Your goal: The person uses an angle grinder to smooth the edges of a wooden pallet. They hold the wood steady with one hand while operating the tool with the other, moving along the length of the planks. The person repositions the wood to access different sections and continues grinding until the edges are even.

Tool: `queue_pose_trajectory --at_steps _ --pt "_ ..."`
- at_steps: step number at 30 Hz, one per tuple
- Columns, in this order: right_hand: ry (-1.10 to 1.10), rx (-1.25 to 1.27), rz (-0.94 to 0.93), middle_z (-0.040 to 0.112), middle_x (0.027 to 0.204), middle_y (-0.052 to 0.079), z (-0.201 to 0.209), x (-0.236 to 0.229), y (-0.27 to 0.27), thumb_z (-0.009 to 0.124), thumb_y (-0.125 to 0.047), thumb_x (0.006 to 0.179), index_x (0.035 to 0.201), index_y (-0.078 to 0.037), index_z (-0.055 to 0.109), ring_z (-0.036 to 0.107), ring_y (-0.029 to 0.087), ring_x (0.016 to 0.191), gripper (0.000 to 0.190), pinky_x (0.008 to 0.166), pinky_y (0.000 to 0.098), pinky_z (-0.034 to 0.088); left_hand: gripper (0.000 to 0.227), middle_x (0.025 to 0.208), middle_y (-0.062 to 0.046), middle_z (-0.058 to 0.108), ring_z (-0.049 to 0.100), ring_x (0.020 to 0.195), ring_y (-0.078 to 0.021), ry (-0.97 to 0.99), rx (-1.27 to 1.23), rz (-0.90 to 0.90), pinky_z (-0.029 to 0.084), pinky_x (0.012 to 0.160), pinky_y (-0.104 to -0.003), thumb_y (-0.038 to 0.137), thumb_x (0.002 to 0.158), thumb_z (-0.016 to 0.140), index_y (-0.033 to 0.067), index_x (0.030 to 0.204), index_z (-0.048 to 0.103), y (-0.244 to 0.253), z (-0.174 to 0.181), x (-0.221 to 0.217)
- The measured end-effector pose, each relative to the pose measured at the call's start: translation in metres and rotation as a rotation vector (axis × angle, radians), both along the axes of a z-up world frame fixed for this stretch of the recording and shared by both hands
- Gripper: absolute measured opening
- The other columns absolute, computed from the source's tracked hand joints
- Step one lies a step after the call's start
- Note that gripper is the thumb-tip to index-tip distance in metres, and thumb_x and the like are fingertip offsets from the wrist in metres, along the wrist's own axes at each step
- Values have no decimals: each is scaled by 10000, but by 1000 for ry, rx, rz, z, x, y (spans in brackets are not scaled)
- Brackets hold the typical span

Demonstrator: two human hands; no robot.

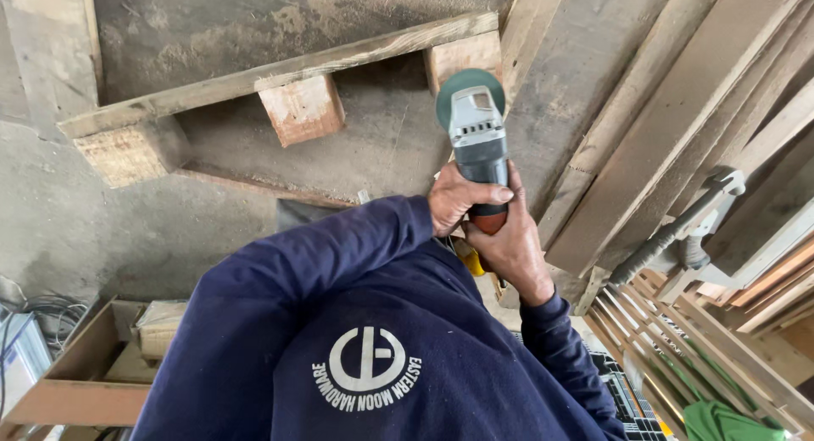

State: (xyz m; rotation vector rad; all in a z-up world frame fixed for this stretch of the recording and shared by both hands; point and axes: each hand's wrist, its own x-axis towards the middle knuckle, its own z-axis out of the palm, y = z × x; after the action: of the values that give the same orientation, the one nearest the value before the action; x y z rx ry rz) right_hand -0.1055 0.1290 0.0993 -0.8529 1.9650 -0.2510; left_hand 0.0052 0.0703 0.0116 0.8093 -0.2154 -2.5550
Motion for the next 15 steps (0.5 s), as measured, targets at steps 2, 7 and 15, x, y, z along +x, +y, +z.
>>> queue_pose_trajectory --at_steps 2,7,15 --pt "9 3 3 646 1273 250 0 -4 0 791 -218 750 1624 -68 186 685 325 1153 1074 960 398 553 379 1019 -90 731 714 954 -210 -47 -20 -21 591 940 -386 48 774 825 38 1122 677 2 -3 -5" --pt "-11 -135 -43 648 1310 255 0 -14 3 775 -210 748 1620 -52 202 696 335 1179 1056 982 401 555 335 1027 -93 726 695 943 -208 -72 -49 -50 577 917 -391 33 811 817 13 1121 693 7 -14 -29" --pt "-3 -53 34 652 1257 253 1 -11 8 802 -193 744 1623 -78 196 689 311 1135 1074 941 419 557 354 1051 -119 725 706 991 -233 43 -16 14 580 980 -404 58 812 823 10 1130 675 12 1 -11"
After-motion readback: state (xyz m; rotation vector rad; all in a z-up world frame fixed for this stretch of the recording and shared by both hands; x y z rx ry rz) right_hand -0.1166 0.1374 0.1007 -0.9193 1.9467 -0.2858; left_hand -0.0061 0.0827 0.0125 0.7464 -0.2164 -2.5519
